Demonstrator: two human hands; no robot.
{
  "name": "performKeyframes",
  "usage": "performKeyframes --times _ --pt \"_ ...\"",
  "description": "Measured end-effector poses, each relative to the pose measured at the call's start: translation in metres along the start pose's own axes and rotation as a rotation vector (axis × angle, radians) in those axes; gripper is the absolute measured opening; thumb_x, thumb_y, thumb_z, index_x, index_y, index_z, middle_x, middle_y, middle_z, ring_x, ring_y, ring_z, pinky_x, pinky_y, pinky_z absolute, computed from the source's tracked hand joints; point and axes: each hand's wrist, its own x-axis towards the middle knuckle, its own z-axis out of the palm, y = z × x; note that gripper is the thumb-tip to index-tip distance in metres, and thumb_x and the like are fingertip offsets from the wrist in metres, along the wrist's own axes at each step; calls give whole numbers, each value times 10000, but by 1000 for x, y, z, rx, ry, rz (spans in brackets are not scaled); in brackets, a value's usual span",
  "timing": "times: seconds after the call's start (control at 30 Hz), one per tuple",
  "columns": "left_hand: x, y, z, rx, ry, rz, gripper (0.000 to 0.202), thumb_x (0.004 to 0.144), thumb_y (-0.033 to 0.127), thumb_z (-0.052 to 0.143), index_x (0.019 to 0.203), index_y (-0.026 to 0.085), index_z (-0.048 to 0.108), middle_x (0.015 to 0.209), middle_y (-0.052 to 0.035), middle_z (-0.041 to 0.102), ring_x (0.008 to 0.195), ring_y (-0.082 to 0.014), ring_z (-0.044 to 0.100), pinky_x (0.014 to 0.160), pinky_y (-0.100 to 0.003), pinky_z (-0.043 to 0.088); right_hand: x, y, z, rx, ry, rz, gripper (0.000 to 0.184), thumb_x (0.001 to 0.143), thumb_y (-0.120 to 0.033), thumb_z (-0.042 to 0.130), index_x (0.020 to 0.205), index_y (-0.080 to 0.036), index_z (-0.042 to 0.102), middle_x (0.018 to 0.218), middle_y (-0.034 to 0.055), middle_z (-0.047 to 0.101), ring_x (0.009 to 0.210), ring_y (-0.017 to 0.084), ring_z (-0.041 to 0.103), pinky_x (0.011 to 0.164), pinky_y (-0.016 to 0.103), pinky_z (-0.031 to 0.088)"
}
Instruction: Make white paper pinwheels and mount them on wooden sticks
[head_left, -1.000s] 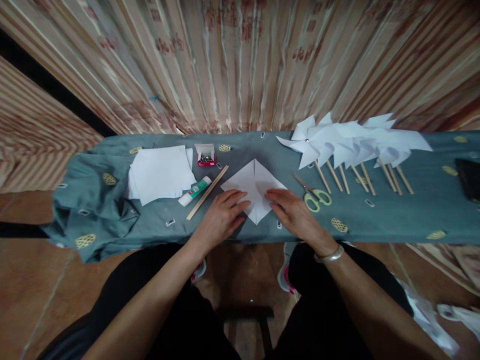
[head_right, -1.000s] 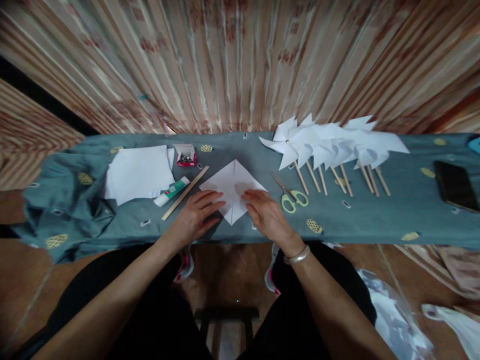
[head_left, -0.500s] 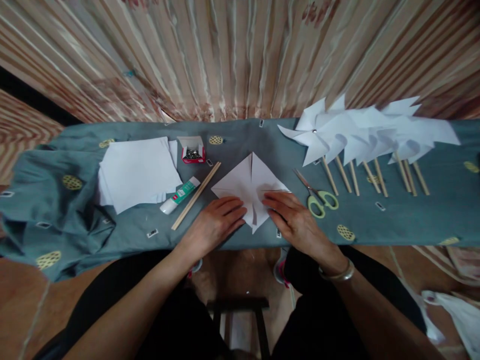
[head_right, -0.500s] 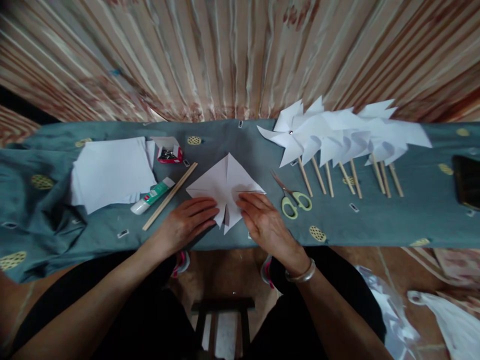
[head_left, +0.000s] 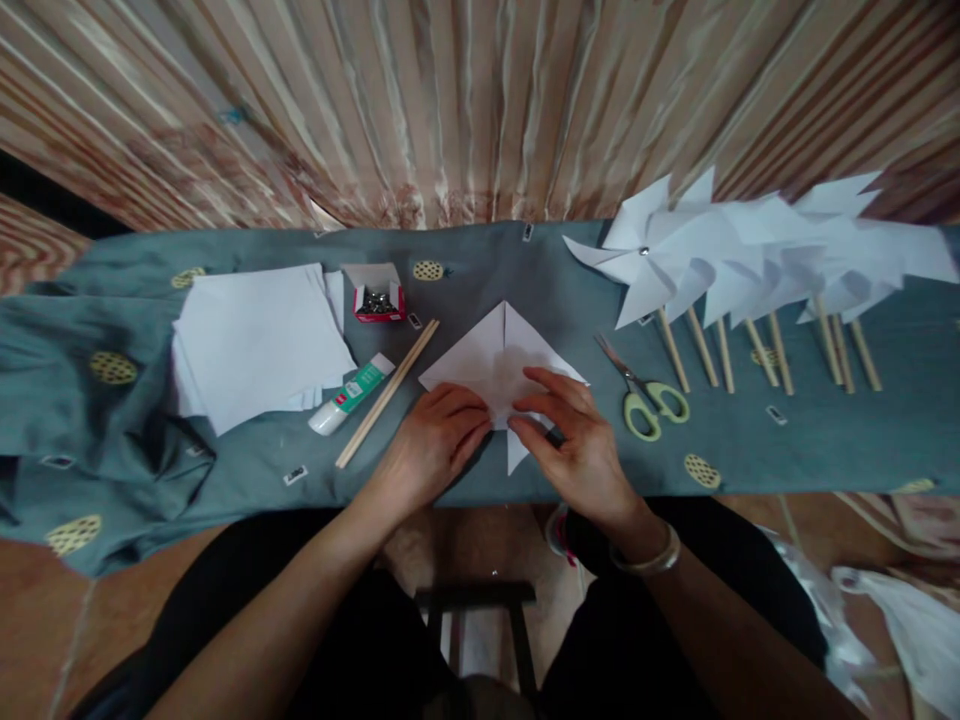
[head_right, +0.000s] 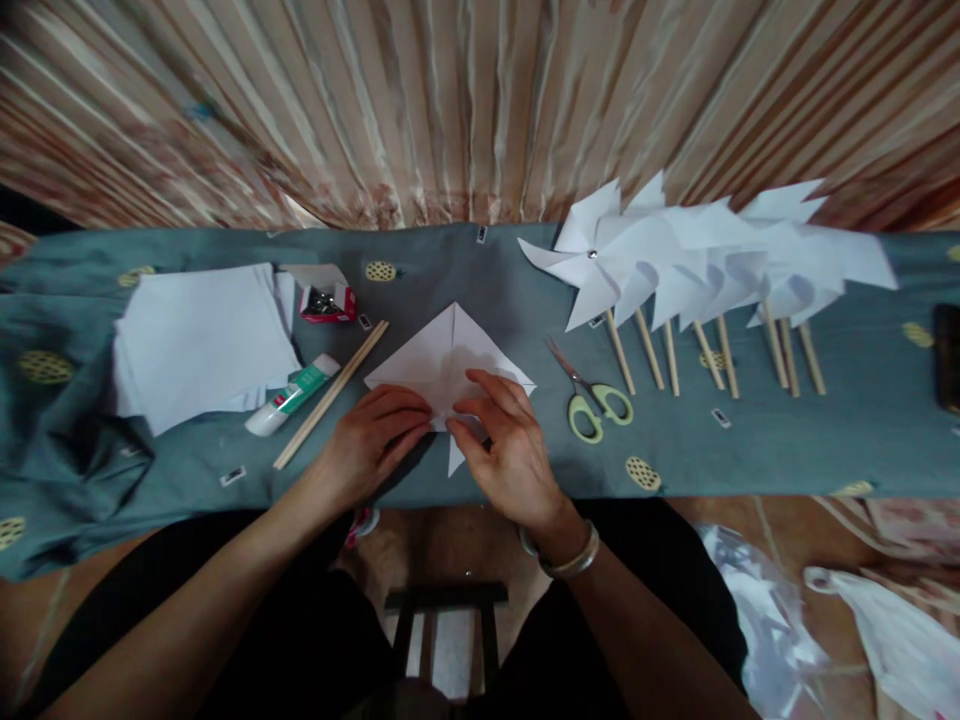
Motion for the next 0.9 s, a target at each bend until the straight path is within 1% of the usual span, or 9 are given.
performKeyframes --times 0.1,0.27,0.47,0.67,0.8,0.9 --pt "2 0 2 -1 23 -17 193 945 213 528 883 136 693 910 -92 696 897 -196 614 826 -345 531 3 -1 4 18 11 38 95 887 -224 609 858 -208 698 1280 109 637 1223 270 559 1056 494 447" --pt "4 0 4 28 34 -66 198 944 218 526 840 158 683 903 -76 674 884 -191 606 796 -349 534 5 -3 6 27 29 86 79 881 -229 613 860 -228 689 1285 94 634 1230 272 559 1057 506 444" --pt "7 1 4 58 37 -105 174 920 212 555 805 156 674 900 -75 656 900 -204 599 798 -367 532 3 -3 9 2 53 57 69 885 -217 607 902 -213 673 1262 118 645 1217 267 560 1044 489 464" --pt "10 -1 4 89 24 -139 177 910 232 568 786 166 675 895 -63 650 872 -199 600 787 -362 535 0 -2 10 -33 39 36 105 911 -223 571 906 -226 675 1260 98 646 1217 270 561 1053 512 454" --pt "12 -3 6 104 43 -142 171 901 220 579 773 160 675 882 -61 644 852 -197 593 783 -361 532 -1 -1 11 -57 38 -8 149 929 -208 540 964 -215 686 1271 111 635 1209 268 565 1044 502 472" --pt "14 -3 6 103 39 -158 165 896 213 582 769 166 678 897 -59 641 873 -198 590 801 -365 525 -2 0 13 -66 32 -24 190 934 -191 521 1020 -221 687 1291 109 620 1221 271 554 1048 513 475"
